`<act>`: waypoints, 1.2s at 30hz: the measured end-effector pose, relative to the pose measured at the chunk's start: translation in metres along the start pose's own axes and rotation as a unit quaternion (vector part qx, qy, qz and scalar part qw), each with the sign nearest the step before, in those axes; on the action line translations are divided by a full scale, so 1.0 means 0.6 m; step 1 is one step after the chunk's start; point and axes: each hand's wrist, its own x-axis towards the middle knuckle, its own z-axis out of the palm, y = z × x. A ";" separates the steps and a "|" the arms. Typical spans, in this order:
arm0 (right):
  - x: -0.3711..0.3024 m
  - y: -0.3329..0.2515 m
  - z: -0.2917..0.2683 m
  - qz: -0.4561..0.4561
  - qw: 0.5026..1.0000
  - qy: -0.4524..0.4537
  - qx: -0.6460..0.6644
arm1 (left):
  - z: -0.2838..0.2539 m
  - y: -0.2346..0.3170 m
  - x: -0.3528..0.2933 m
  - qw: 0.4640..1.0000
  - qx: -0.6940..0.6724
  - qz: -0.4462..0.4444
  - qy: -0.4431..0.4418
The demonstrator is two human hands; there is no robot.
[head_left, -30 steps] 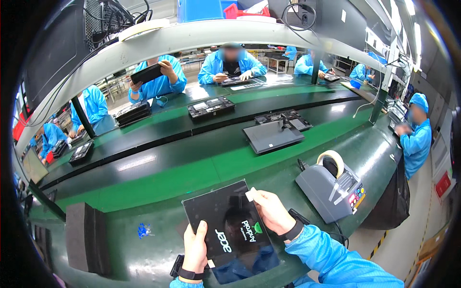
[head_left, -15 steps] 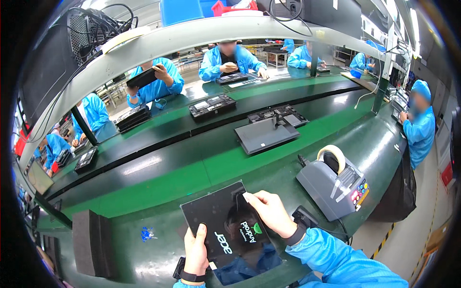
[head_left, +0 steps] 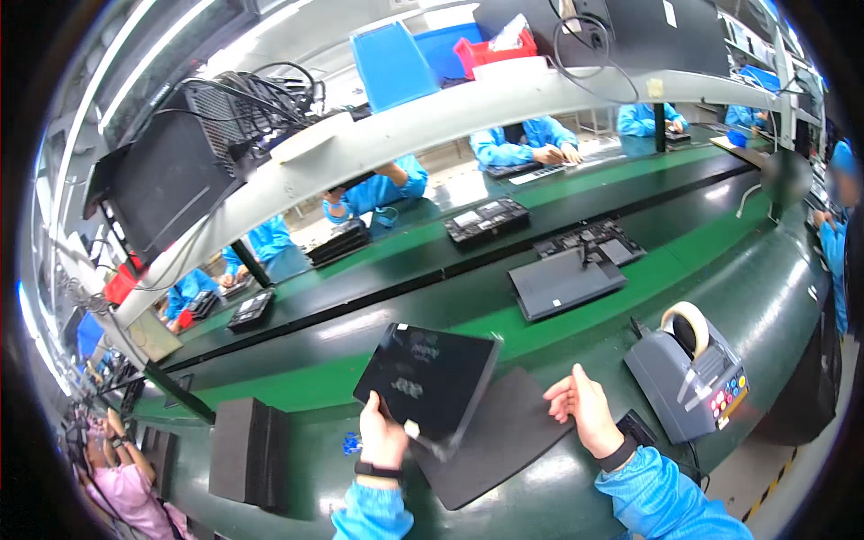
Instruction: The recorder is assembling and inspecting tablet components on a factory production line.
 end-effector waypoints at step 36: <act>-0.058 0.033 0.067 -0.048 0.969 -0.205 -0.132 | -0.127 0.013 -0.356 0.952 0.254 0.138 0.099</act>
